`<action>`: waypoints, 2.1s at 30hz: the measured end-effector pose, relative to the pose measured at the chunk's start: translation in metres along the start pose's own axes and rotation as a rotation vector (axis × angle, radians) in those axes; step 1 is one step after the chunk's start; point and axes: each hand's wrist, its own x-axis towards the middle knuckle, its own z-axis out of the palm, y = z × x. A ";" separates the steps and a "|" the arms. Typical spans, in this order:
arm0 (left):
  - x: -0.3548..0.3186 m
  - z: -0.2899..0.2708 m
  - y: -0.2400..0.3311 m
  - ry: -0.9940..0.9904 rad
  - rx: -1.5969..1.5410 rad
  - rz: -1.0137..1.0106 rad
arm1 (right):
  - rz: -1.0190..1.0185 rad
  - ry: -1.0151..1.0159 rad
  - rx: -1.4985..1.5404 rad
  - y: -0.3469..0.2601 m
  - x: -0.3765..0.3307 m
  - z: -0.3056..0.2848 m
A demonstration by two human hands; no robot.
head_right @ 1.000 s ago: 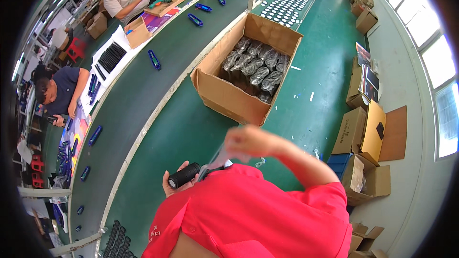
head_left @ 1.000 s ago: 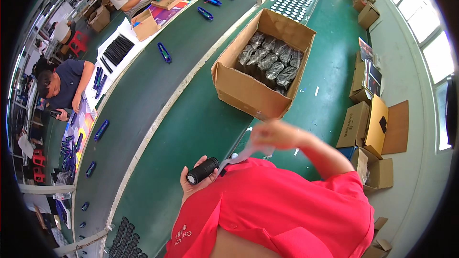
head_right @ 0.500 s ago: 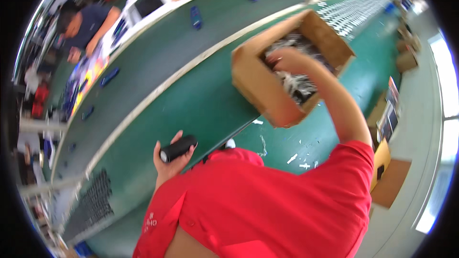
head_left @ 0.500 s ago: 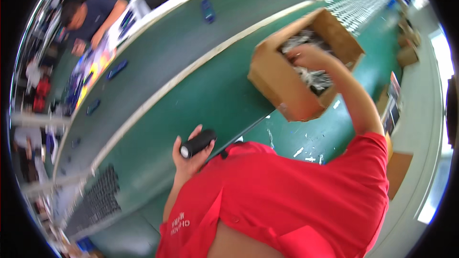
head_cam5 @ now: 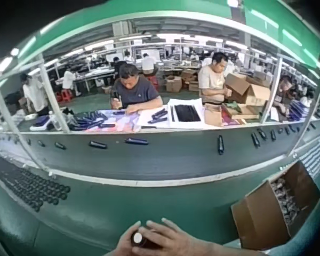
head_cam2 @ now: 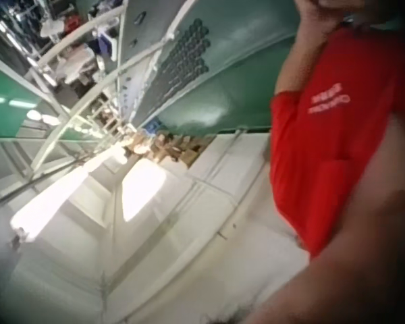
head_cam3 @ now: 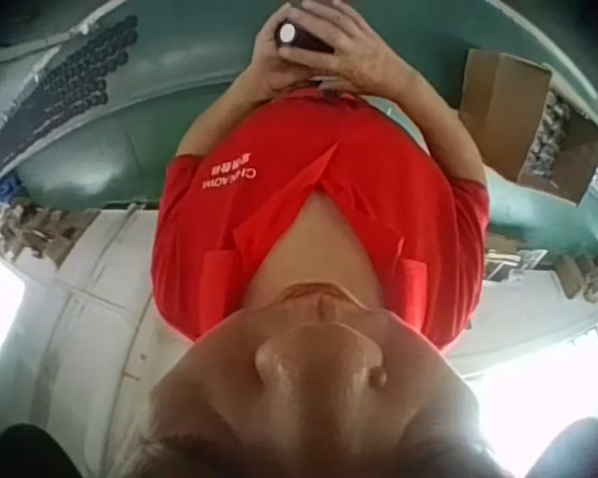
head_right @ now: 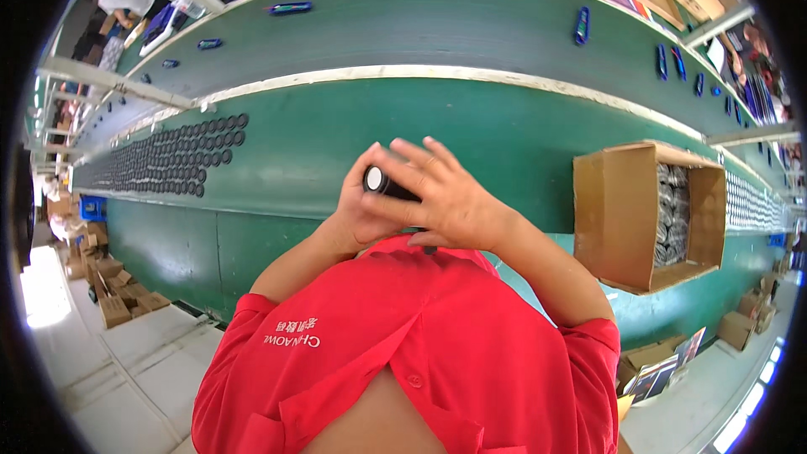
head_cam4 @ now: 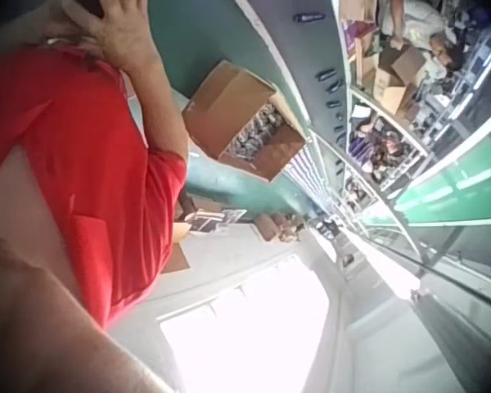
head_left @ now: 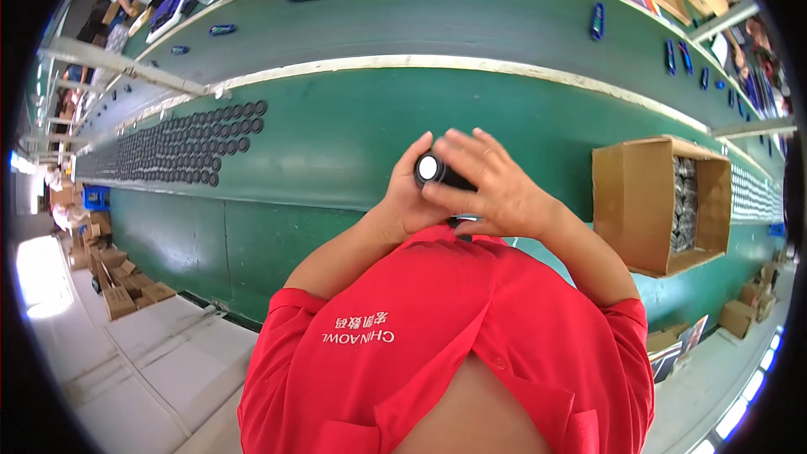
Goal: The recorder walks through an electronics factory and performs an assembly task involving small black rings and cylindrical components on a conveyor belt.
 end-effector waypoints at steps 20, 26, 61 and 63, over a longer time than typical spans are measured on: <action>-0.239 -0.170 0.134 0.098 0.238 0.026 | -0.760 -0.478 0.090 -0.114 0.227 0.191; -0.275 -0.193 0.196 -0.031 0.577 0.022 | -0.420 -0.424 0.349 -0.128 0.280 0.197; -0.286 -0.260 0.396 0.056 0.525 0.001 | 0.529 0.188 0.830 -0.114 0.400 0.358; -0.291 -0.277 0.402 0.102 0.560 -0.030 | 0.529 0.246 0.736 -0.125 0.404 0.368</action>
